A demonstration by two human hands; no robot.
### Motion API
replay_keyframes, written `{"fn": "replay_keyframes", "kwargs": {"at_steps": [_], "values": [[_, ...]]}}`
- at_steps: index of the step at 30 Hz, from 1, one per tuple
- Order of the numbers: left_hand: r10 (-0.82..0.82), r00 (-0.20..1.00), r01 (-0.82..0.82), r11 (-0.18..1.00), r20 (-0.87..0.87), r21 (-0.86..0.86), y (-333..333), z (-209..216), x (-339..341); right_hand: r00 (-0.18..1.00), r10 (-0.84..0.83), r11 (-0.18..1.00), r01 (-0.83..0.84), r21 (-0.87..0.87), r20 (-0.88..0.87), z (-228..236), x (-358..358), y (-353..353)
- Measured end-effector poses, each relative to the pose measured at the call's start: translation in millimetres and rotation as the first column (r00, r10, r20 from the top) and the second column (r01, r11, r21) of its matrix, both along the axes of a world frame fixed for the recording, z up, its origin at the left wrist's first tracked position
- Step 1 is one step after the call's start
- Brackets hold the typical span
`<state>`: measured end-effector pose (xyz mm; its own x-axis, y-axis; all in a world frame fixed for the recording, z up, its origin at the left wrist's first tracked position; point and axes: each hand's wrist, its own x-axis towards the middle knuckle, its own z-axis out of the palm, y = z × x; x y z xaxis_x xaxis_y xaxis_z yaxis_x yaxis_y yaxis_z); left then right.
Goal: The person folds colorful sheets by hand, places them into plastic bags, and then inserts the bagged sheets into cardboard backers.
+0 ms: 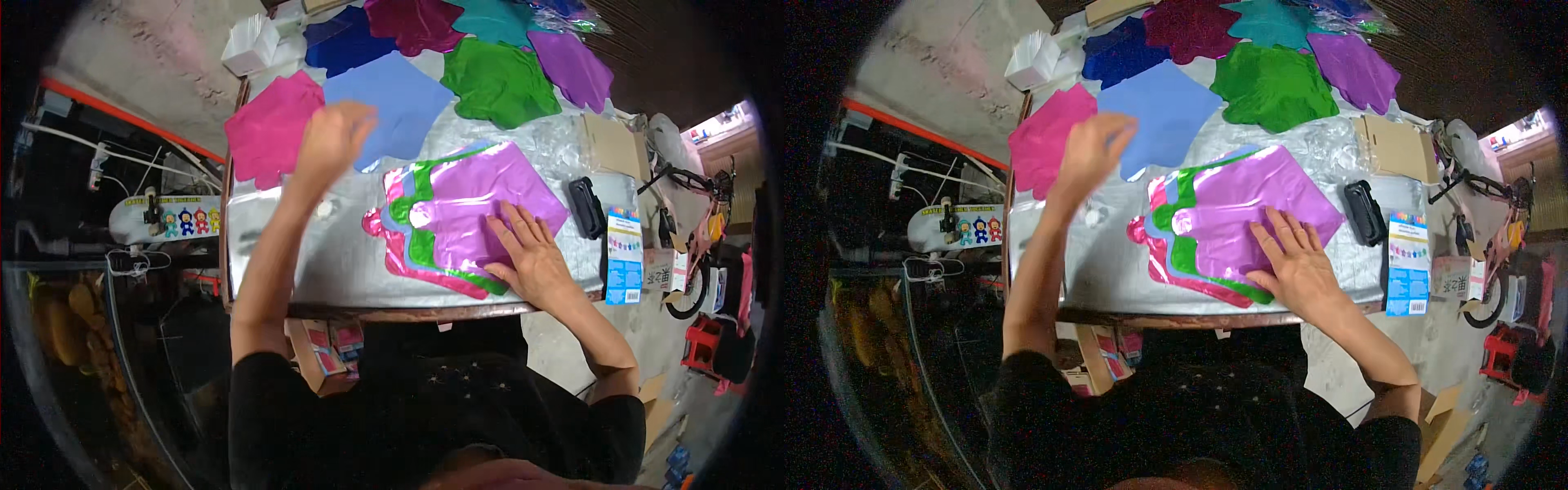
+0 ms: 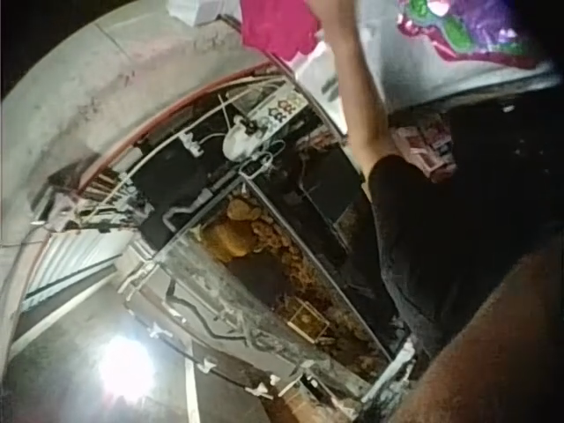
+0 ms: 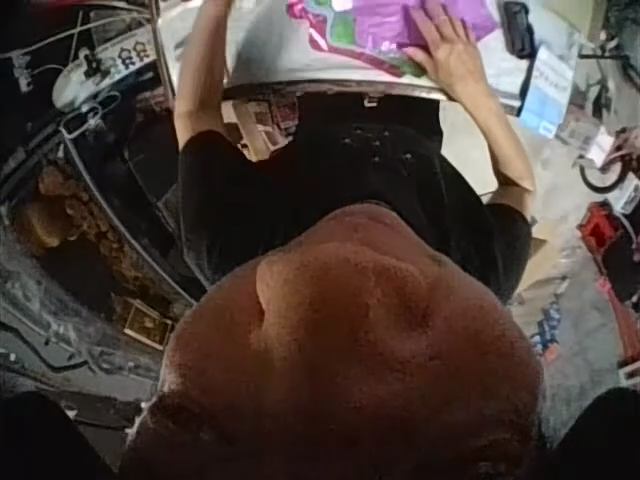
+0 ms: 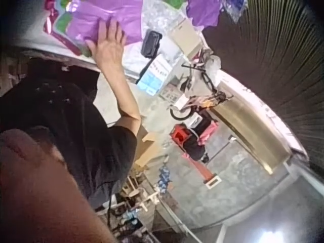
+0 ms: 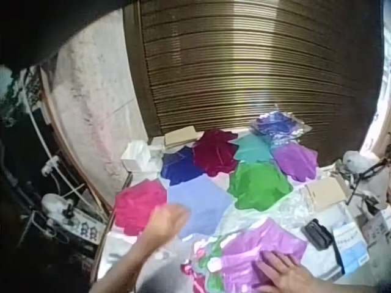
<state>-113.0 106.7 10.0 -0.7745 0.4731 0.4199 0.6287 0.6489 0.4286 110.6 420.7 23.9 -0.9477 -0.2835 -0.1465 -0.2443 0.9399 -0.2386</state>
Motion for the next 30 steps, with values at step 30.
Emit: {"fn": "replay_keyframes", "kwargs": {"at_steps": [30], "values": [[0.371,0.911,-0.385,0.921,0.178,0.052,3,-61,-239,0.893,0.367,0.884,-0.422,-0.201,-0.261,-15,-278,-34]]}}
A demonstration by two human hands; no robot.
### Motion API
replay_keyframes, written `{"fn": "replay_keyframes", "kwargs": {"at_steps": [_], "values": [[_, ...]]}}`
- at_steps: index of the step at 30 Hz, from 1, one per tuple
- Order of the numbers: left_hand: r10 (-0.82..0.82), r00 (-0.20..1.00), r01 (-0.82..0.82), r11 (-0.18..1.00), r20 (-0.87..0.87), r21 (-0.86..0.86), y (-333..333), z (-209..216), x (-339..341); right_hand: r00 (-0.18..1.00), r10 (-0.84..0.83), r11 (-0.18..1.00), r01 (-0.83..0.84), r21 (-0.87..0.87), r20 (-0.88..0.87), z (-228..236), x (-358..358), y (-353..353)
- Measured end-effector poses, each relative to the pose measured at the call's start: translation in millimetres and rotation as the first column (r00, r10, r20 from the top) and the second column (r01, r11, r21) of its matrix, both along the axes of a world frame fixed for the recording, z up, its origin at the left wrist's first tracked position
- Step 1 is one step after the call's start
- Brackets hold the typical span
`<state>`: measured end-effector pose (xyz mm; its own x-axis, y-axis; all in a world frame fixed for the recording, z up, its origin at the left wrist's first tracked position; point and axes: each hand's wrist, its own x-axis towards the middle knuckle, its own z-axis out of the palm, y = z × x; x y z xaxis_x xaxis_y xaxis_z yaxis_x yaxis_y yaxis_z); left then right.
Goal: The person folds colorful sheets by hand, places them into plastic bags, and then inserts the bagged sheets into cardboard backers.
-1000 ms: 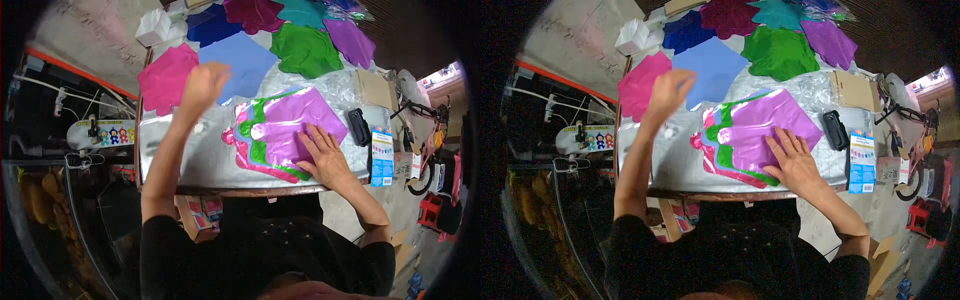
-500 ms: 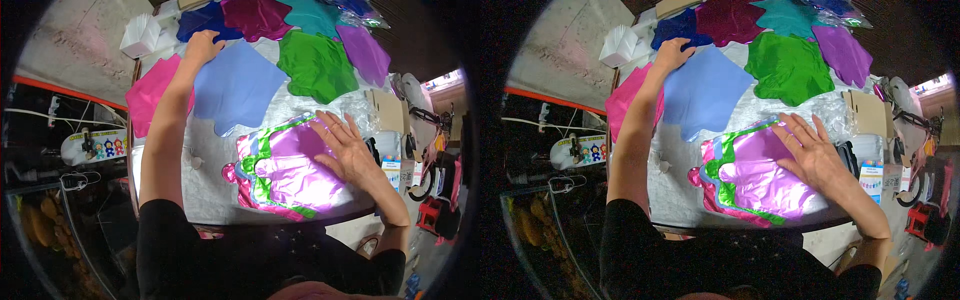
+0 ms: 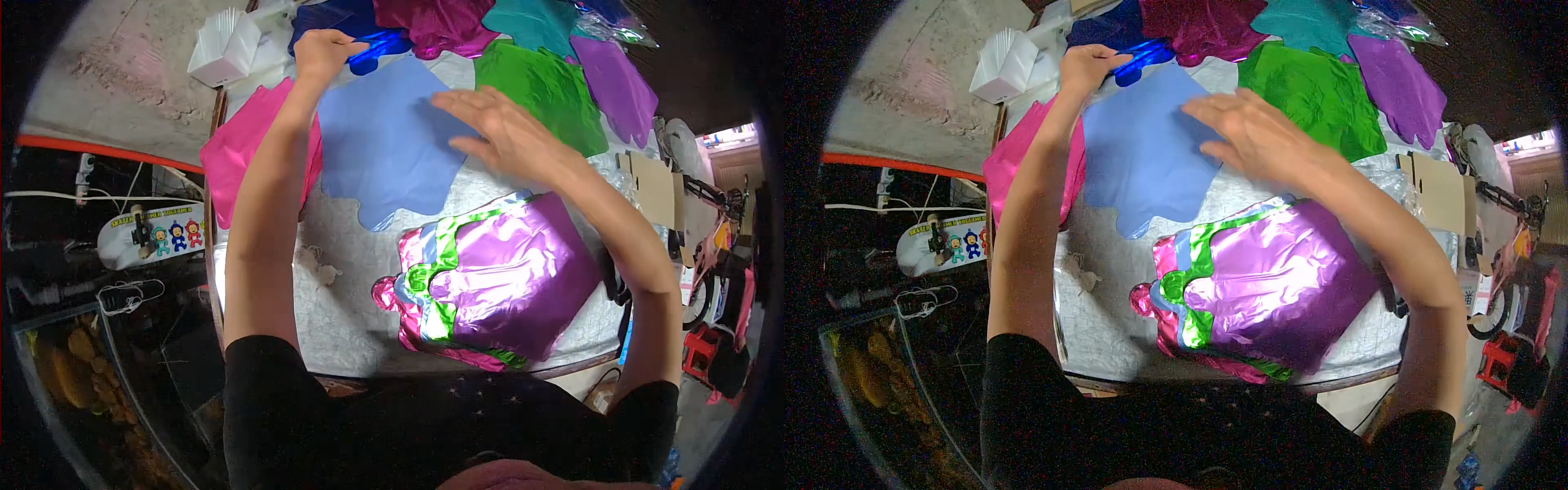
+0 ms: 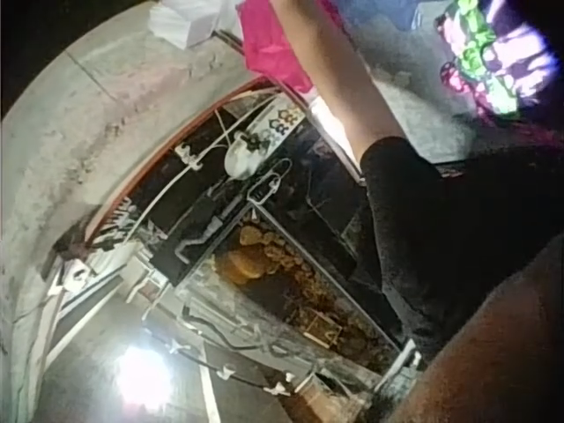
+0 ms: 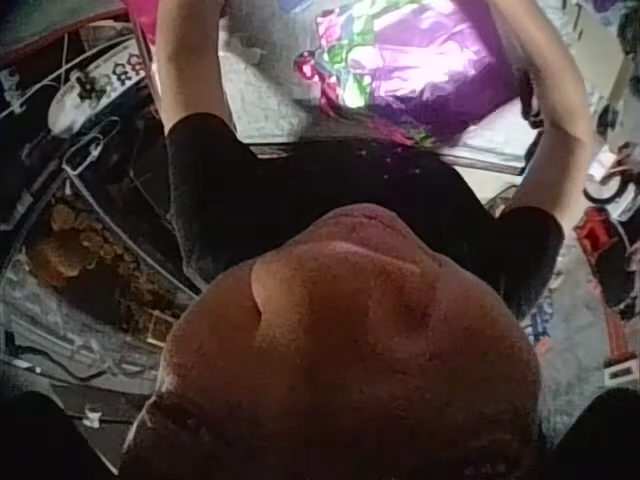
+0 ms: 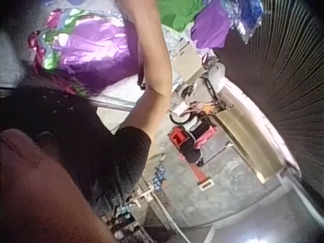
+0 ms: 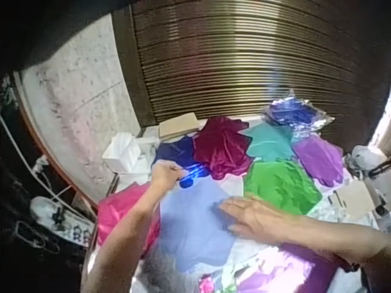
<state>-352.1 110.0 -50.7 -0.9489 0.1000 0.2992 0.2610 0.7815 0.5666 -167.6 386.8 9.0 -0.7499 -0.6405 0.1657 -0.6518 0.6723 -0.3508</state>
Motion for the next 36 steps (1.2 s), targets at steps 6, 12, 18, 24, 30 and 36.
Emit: {"fn": "replay_keyframes", "kwargs": {"at_steps": [6,12,18,24,30,36], "values": [[0.019,0.99,-0.032,0.995,0.142,0.091,-1,-3,-14,0.994,-0.101,0.988,0.096,-0.122,-0.031,-47,-102,-43],[-0.123,0.957,0.039,0.951,0.261,0.307,-8,-3,-11,0.971,-0.226,0.972,0.23,0.044,-0.081,-70,-132,-70],[-0.381,0.869,0.151,0.812,0.315,0.564,-28,-10,-26,0.943,-0.269,0.953,0.29,0.086,-0.197,-81,-131,-77],[-0.126,0.98,0.099,0.98,0.157,0.173,-13,-13,-32,0.95,-0.27,0.946,0.292,0.139,-0.156,-79,-134,-77],[-0.066,0.993,0.072,0.996,0.097,-0.06,-5,-1,-26,0.96,-0.268,0.948,0.277,0.156,-0.075,-71,-133,-73],[-0.123,0.992,0.12,0.989,0.031,0.084,-14,4,-31,0.959,-0.257,0.935,0.278,0.222,-0.118,-55,-129,-82]]}}
